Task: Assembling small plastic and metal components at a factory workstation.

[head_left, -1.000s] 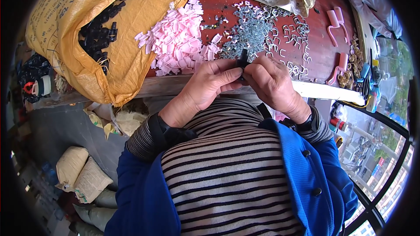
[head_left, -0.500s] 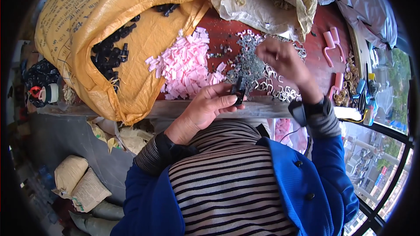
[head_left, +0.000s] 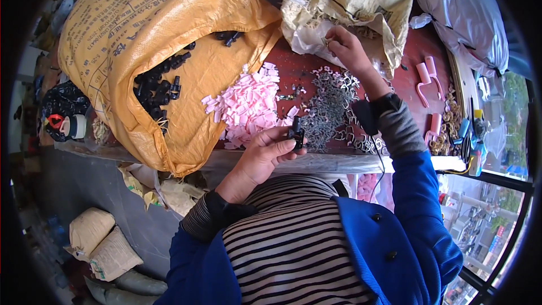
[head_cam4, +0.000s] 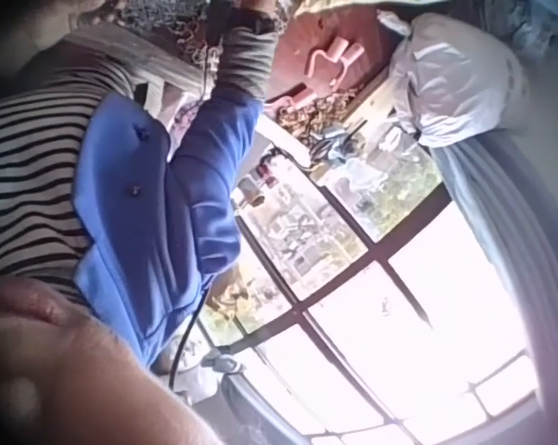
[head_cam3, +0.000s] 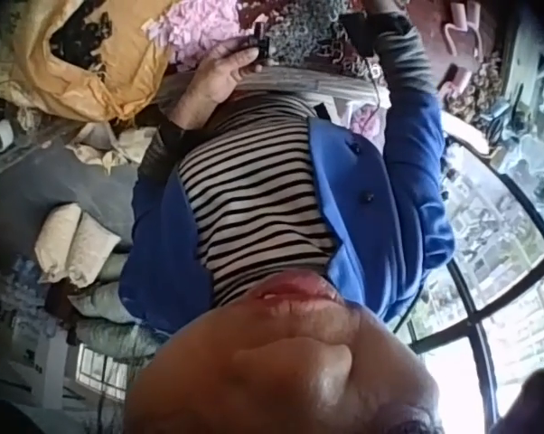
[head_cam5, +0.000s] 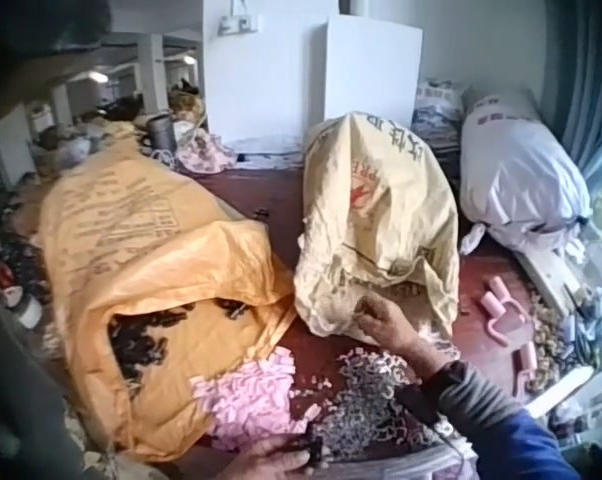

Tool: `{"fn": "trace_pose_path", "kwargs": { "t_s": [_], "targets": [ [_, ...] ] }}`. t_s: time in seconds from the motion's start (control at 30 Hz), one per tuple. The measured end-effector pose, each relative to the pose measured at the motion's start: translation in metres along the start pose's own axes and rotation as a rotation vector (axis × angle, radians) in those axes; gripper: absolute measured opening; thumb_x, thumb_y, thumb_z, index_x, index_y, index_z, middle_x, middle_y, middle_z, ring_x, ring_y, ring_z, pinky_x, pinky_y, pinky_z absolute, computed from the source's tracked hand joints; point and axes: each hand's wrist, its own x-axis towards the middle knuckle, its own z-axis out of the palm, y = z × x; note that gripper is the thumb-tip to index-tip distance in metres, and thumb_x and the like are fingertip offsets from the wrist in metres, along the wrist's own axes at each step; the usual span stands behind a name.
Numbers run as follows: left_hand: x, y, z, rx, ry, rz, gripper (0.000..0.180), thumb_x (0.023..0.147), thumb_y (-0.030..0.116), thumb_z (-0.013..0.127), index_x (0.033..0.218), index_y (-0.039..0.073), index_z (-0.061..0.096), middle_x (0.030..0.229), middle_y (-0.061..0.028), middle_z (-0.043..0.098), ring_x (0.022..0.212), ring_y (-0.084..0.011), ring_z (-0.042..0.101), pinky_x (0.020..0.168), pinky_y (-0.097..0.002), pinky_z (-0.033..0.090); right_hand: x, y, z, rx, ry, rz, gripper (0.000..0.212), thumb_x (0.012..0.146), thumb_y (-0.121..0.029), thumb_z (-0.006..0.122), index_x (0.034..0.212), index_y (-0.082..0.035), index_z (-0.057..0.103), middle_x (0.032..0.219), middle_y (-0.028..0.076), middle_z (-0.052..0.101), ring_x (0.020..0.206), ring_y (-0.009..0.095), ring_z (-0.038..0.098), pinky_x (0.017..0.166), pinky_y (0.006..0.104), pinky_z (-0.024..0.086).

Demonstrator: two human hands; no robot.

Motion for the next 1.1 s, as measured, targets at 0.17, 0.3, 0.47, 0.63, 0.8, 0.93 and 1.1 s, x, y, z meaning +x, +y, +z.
{"fn": "trace_pose_path", "kwargs": {
  "t_s": [0.17, 0.3, 0.47, 0.63, 0.8, 0.93, 1.1],
  "targets": [
    [0.003, -0.006, 0.006, -0.035, 0.051, 0.021, 0.023, 0.078, 0.009, 0.053, 0.099, 0.001, 0.052, 0.092, -0.0106, 0.057, 0.079, -0.0172, 0.058, 0.065, -0.0209, 0.047, -0.06, -0.038, -0.003, 0.702, -0.018, 0.174, 0.012, 0.08, -0.017, 0.049, 0.084, -0.006, 0.046, 0.065, 0.0, 0.047, 0.053, 0.01, 0.041, 0.049, 0.021, 0.034],
    [0.003, -0.011, 0.01, -0.023, 0.078, 0.052, 0.021, 0.078, 0.008, 0.053, 0.098, 0.0, 0.052, 0.09, -0.0109, 0.058, 0.078, -0.0174, 0.058, 0.065, -0.0206, 0.048, -0.107, -0.051, 0.011, 0.906, 0.01, 0.31, 0.012, 0.081, -0.016, 0.05, 0.087, -0.006, 0.046, 0.071, 0.002, 0.05, 0.059, 0.011, 0.045, 0.055, 0.0211, 0.037],
    [0.004, -0.013, 0.018, -0.001, 0.07, 0.081, 0.022, 0.078, 0.008, 0.054, 0.098, 0.0, 0.053, 0.09, -0.0103, 0.058, 0.079, -0.0188, 0.058, 0.065, -0.0208, 0.048, -0.143, -0.092, 0.027, 0.953, 0.031, 0.406, 0.013, 0.081, -0.017, 0.051, 0.085, -0.004, 0.05, 0.082, 0.005, 0.051, 0.072, 0.011, 0.048, 0.064, 0.0214, 0.038],
    [0.0, -0.018, 0.022, -0.032, 0.017, 0.08, 0.025, 0.077, 0.01, 0.056, 0.1, 0.002, 0.052, 0.092, -0.0081, 0.057, 0.08, -0.0208, 0.058, 0.067, -0.0216, 0.048, -0.16, -0.088, 0.039, 0.621, -0.073, 0.039, 0.013, 0.081, -0.015, 0.051, 0.085, -0.003, 0.055, 0.097, 0.006, 0.047, 0.087, 0.011, 0.045, 0.074, 0.024, 0.037],
    [-0.003, -0.016, 0.026, -0.053, 0.014, 0.057, 0.025, 0.076, 0.011, 0.057, 0.099, 0.001, 0.053, 0.088, -0.0064, 0.058, 0.077, -0.0171, 0.058, 0.067, -0.0216, 0.047, -0.162, -0.087, 0.045, 0.52, -0.144, -0.072, 0.011, 0.08, -0.013, 0.053, 0.086, -0.003, 0.055, 0.103, 0.005, 0.043, 0.089, 0.011, 0.043, 0.077, 0.0247, 0.036],
    [-0.004, -0.016, 0.022, -0.066, 0.013, 0.053, 0.027, 0.077, 0.013, 0.057, 0.1, 0.0, 0.053, 0.088, -0.0063, 0.058, 0.077, -0.0167, 0.058, 0.066, -0.0211, 0.047, -0.159, -0.089, 0.048, 0.496, -0.15, -0.049, 0.01, 0.08, -0.012, 0.053, 0.086, -0.003, 0.054, 0.104, 0.006, 0.041, 0.089, 0.012, 0.043, 0.079, 0.0251, 0.036],
    [0.0, -0.014, 0.016, -0.133, -0.037, -0.009, 0.026, 0.077, 0.015, 0.057, 0.099, 0.0, 0.053, 0.088, -0.0064, 0.058, 0.076, -0.0166, 0.058, 0.065, -0.0205, 0.047, -0.151, -0.091, 0.047, 0.53, -0.21, -0.002, 0.009, 0.08, -0.011, 0.053, 0.085, -0.003, 0.051, 0.105, 0.006, 0.041, 0.092, 0.012, 0.043, 0.081, 0.0264, 0.036]
  ]
}}
